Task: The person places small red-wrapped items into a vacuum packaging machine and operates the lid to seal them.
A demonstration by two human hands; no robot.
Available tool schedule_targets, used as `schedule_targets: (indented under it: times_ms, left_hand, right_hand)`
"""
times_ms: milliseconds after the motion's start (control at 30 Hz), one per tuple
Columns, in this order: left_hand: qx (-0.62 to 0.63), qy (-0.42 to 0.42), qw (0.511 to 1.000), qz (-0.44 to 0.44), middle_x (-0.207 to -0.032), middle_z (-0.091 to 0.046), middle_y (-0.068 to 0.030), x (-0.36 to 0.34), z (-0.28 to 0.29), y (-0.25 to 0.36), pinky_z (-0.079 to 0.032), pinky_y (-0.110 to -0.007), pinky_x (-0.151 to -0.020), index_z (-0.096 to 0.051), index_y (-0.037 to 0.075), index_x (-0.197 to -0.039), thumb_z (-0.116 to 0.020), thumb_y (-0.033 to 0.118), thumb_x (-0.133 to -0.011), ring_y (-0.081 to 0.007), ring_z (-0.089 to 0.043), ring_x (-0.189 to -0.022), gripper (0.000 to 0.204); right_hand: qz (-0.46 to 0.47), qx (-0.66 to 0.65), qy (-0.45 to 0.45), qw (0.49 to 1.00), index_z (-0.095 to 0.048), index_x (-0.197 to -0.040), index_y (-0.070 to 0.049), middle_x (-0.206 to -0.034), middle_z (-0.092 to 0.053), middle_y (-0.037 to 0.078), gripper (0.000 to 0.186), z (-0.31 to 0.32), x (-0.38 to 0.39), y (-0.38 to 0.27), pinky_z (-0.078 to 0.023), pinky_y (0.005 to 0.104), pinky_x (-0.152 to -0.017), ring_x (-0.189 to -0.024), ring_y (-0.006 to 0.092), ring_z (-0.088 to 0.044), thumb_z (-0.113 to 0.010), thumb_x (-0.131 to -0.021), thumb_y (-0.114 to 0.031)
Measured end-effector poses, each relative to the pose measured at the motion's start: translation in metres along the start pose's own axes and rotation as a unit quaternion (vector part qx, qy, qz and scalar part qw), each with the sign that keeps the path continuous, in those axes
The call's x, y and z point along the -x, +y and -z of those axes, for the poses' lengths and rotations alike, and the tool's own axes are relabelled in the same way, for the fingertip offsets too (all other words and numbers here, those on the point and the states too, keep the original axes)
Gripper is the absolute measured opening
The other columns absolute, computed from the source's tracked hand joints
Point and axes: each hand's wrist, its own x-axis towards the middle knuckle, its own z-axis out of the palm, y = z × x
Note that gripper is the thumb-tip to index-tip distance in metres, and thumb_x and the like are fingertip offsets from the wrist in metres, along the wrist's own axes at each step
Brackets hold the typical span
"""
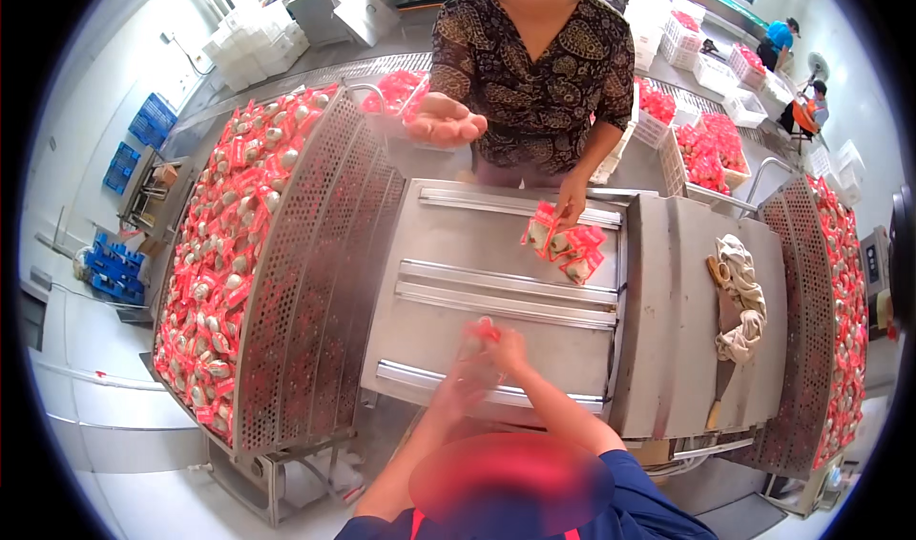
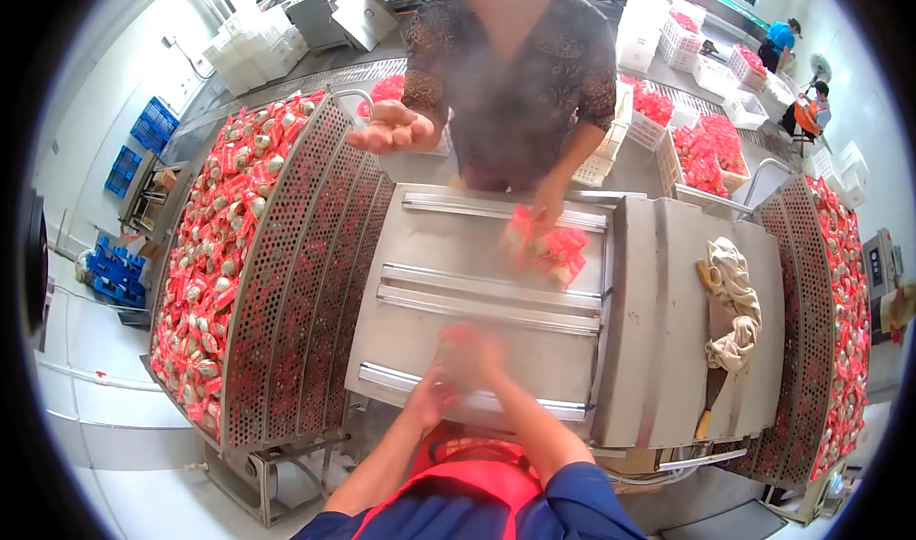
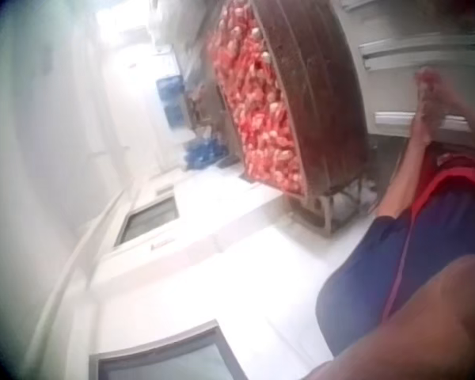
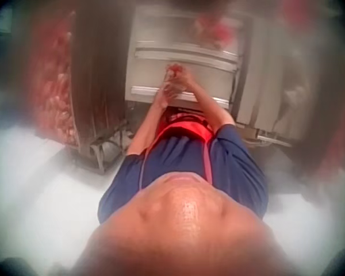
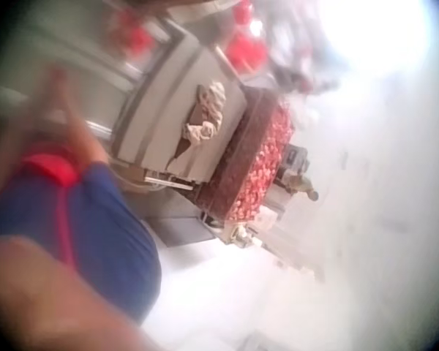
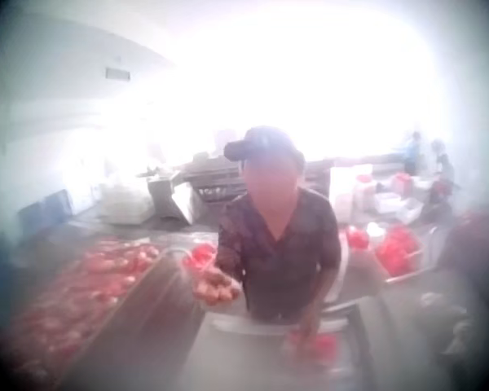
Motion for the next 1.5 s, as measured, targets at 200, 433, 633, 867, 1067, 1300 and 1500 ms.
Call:
schedule_targets:
  times_ms: [200,433,633,867,1067,1300,1500]
  left_hand:
    - [0.014,-0.012,0.999,0.028,-0.120,-0.060,-0.0074,-0.013,0.001,0.000,-0.051,-0.042,-0.090,-0.051,0.018,-0.140,-0.062,0.047,-0.095,-0.0236,-0.059,-0.106,0.055]
    - [-0.050,-0.124,0.989,-0.059,-0.128,-0.063,-0.0092,0.005,-0.046,0.059,-0.055,-0.047,-0.085,-0.057,0.015,-0.133,-0.053,0.049,-0.097,-0.0260,-0.063,-0.111,0.049]
    - [-0.105,0.002,0.990,-0.093,-0.126,-0.063,-0.0094,-0.034,0.014,0.081,-0.055,-0.044,-0.081,-0.057,0.011,-0.132,-0.058,0.041,-0.097,-0.0234,-0.062,-0.111,0.047]
    - [-0.219,0.146,0.943,-0.201,-0.099,-0.065,-0.0062,-0.067,0.089,0.047,-0.055,-0.036,-0.071,-0.060,0.003,-0.117,-0.063,0.028,-0.097,-0.0185,-0.064,-0.087,0.032]
    - [-0.107,0.180,0.973,-0.093,-0.097,-0.067,-0.0110,-0.028,0.072,0.027,-0.059,-0.036,-0.068,-0.062,-0.001,-0.116,-0.063,0.024,-0.096,-0.0240,-0.069,-0.085,0.032]
    - [-0.037,-0.152,0.988,-0.006,-0.098,-0.069,-0.0108,-0.084,0.080,-0.024,-0.059,-0.039,-0.072,-0.062,0.006,-0.117,-0.058,0.039,-0.099,-0.0242,-0.069,-0.083,0.037]
    - [-0.071,0.012,0.986,0.147,-0.113,-0.066,-0.0162,-0.070,0.032,0.024,-0.055,-0.045,-0.090,-0.057,0.003,-0.128,-0.054,0.063,-0.095,-0.0300,-0.066,-0.102,0.069]
  right_hand:
    - [-0.059,-0.057,0.010,0.997,-0.075,-0.099,-0.008,-0.087,-0.072,0.021,0.028,0.000,-0.006,0.002,-0.054,0.0474,-0.073,-0.084,0.0372,-0.071,-0.070,-0.083,-0.031]
    - [-0.156,-0.164,0.013,0.974,-0.071,-0.094,-0.001,-0.077,-0.067,0.006,0.018,-0.057,-0.009,0.062,-0.053,0.0350,-0.061,-0.073,0.0173,-0.066,-0.073,-0.085,-0.017]
    - [-0.203,-0.242,-0.020,0.948,-0.061,-0.115,-0.006,-0.100,-0.064,0.009,0.038,-0.073,-0.011,0.057,-0.053,0.0398,-0.071,-0.090,0.0195,-0.063,-0.065,-0.090,-0.033]
    - [-0.278,-0.694,-0.209,0.630,-0.049,-0.142,-0.012,-0.131,-0.062,0.014,0.065,-0.067,-0.026,0.036,-0.053,0.0488,-0.087,-0.114,0.0254,-0.061,-0.055,-0.097,-0.058]
    - [-0.386,-0.487,-0.058,0.781,-0.060,-0.124,-0.006,-0.098,-0.072,0.011,0.056,-0.065,-0.025,0.055,-0.060,0.0367,-0.060,-0.074,0.0213,-0.072,-0.056,-0.098,-0.055]
    - [-0.299,-0.270,0.044,0.914,-0.070,-0.109,-0.002,-0.088,-0.073,0.010,0.056,-0.078,-0.016,0.096,-0.055,0.0345,-0.063,-0.078,0.0202,-0.071,-0.072,-0.087,-0.054]
    - [-0.109,0.100,0.144,0.979,-0.065,-0.113,-0.006,-0.105,-0.066,0.022,0.047,-0.064,-0.021,0.069,-0.055,0.0489,-0.076,-0.091,0.0403,-0.068,-0.077,-0.080,-0.036]
